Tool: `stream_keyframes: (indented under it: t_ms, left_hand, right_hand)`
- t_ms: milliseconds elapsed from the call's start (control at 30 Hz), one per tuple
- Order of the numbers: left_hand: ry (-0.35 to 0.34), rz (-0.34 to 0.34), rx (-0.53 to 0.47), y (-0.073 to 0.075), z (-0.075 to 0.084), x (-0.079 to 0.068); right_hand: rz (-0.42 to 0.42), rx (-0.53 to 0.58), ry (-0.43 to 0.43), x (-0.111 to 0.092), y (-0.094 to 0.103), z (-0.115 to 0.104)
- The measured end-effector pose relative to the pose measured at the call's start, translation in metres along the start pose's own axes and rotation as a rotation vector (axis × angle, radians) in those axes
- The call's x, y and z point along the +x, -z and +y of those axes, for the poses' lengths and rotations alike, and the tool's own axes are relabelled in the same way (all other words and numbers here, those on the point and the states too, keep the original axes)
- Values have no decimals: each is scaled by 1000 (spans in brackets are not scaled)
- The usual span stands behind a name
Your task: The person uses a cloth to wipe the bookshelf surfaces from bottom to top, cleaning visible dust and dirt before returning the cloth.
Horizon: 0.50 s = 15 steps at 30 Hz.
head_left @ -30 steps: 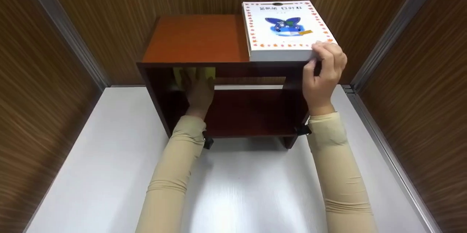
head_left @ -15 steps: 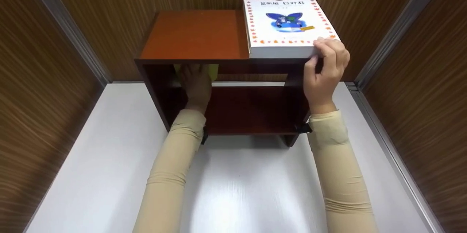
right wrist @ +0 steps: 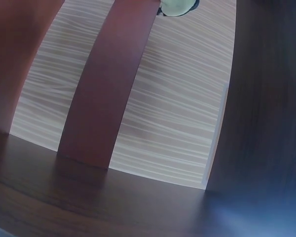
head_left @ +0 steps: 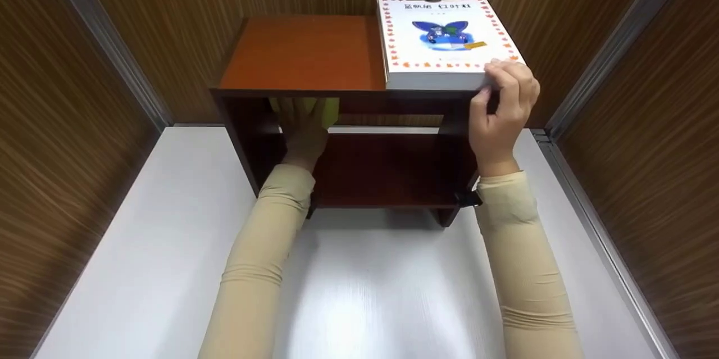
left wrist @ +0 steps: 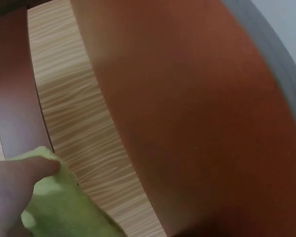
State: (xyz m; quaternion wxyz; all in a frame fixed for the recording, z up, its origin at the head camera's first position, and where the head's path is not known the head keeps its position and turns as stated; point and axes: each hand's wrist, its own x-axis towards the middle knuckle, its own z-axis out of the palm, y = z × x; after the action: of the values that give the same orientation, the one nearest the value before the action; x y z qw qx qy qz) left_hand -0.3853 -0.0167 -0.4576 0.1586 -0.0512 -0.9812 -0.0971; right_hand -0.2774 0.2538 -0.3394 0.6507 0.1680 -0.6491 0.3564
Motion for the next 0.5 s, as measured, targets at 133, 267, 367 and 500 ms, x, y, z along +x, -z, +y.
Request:
stream_keyframes:
  t_ms: [133, 267, 367, 500]
  left_hand:
    - [13, -97, 0, 3, 3, 0]
    - [27, -146, 25, 4, 9, 2]
    - [56, -175, 50, 1, 15, 2]
    - [74, -223, 155, -2, 30, 3]
  right_hand:
    - [-1, -2, 1, 1, 1, 0]
    - [9, -7, -1, 1, 2, -1]
    - [7, -10, 0, 1, 2, -1]
    - [2, -10, 2, -2, 0, 3]
